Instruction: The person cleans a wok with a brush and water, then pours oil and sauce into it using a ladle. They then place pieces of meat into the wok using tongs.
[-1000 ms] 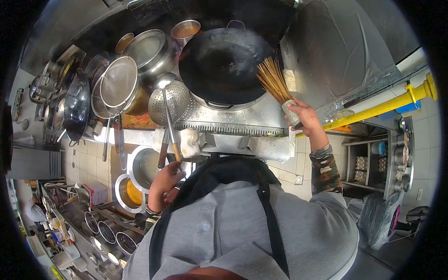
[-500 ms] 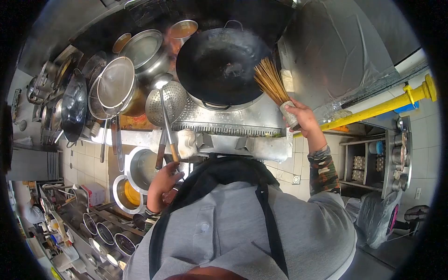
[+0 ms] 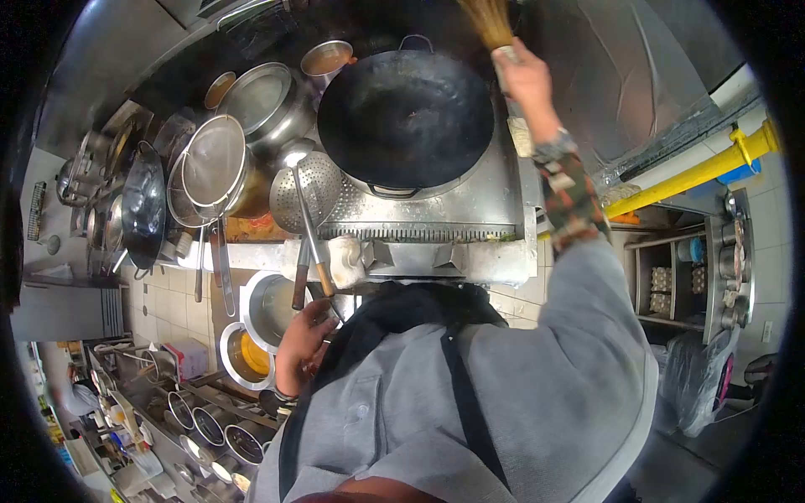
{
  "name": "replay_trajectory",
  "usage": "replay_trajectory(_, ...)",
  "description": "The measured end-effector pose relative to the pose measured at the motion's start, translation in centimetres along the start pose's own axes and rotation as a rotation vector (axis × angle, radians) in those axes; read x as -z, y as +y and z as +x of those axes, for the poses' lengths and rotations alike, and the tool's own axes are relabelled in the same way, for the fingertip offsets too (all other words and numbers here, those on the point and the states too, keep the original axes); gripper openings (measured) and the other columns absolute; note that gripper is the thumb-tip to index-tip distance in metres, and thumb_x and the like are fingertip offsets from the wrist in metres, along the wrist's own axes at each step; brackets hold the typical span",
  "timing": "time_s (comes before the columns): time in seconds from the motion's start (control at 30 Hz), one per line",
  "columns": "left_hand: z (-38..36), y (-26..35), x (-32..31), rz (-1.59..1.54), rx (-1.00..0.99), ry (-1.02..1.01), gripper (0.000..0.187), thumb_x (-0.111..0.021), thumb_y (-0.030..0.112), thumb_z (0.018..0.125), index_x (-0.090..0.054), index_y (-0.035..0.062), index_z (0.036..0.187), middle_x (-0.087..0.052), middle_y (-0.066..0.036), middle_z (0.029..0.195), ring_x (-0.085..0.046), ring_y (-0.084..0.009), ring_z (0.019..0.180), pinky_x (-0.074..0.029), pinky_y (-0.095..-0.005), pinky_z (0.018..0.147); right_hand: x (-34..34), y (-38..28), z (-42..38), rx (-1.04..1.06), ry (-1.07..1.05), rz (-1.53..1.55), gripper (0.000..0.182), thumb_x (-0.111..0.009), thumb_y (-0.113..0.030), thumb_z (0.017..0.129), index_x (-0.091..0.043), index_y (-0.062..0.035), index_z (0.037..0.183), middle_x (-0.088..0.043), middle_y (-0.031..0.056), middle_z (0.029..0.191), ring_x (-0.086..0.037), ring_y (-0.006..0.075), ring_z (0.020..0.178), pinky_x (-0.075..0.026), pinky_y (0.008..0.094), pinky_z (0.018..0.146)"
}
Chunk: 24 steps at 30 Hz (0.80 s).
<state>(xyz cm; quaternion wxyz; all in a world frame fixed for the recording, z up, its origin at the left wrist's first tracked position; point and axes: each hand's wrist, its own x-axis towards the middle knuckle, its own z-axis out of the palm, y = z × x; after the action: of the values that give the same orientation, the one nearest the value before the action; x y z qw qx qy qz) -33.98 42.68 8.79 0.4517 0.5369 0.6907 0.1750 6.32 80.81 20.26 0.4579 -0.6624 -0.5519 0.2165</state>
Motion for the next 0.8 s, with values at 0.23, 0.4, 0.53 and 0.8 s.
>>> replay_trajectory(0.23, -2.2, 1.4, 0.3, -0.083, 0.167, -0.038, 0.055, -0.067, 0.029, 0.081, -0.051, -0.0031, 0.123, -0.063, -0.021, 0.109, -0.061, -0.0309, 0.103, -0.047, -0.0361, 0.087, -10.7, -0.7, -9.3, -0.328, -1.012, -0.143, 0.032, -0.069, -0.020, 0.076, -0.068, -0.0172, 0.108, -0.065, -0.0014, 0.088, -0.059, 0.0134, 0.076, -0.054, 0.0285, 0.067)
replay_trajectory(0.4, -3.4, -0.7, 0.5, -0.065, 0.171, 0.040, 0.055, -0.067, 0.025, 0.081, -0.050, -0.0045, 0.124, -0.062, -0.020, 0.112, -0.060, -0.0302, 0.105, -0.046, -0.0354, 0.089, -7.9, 5.3, 1.5, 0.239, -0.719, -0.683, 0.038, -0.064, -0.037, 0.081, -0.065, -0.0119, 0.110, -0.066, 0.0162, 0.100, -0.064, 0.0310, 0.088, -0.053, 0.0365, 0.079)
replay_trajectory(0.53, -3.5, 1.3, 1.1, -0.143, 0.173, 0.025, 0.053, -0.067, 0.023, 0.082, -0.050, -0.0045, 0.124, -0.060, -0.022, 0.114, -0.060, -0.0287, 0.105, -0.046, -0.0344, 0.088, -11.2, 5.2, 1.5, -0.017, -0.090, -0.567, 0.037, -0.058, -0.039, 0.083, -0.066, -0.0068, 0.099, -0.066, 0.0180, 0.102, -0.064, 0.0327, 0.095, -0.053, 0.0407, 0.079)
replay_trajectory(0.8, -2.2, 0.6, 1.6, -0.235, 0.181, -0.008, 0.043, -0.063, 0.013, 0.085, -0.050, -0.0031, 0.123, -0.061, -0.016, 0.114, -0.058, -0.0217, 0.107, -0.045, -0.0317, 0.090, -7.9, 2.2, -4.1, -0.054, -1.002, -0.233, 0.039, -0.064, -0.034, 0.079, -0.067, -0.0109, 0.111, -0.068, 0.0087, 0.103, -0.064, 0.0264, 0.077, -0.056, 0.0415, 0.056)
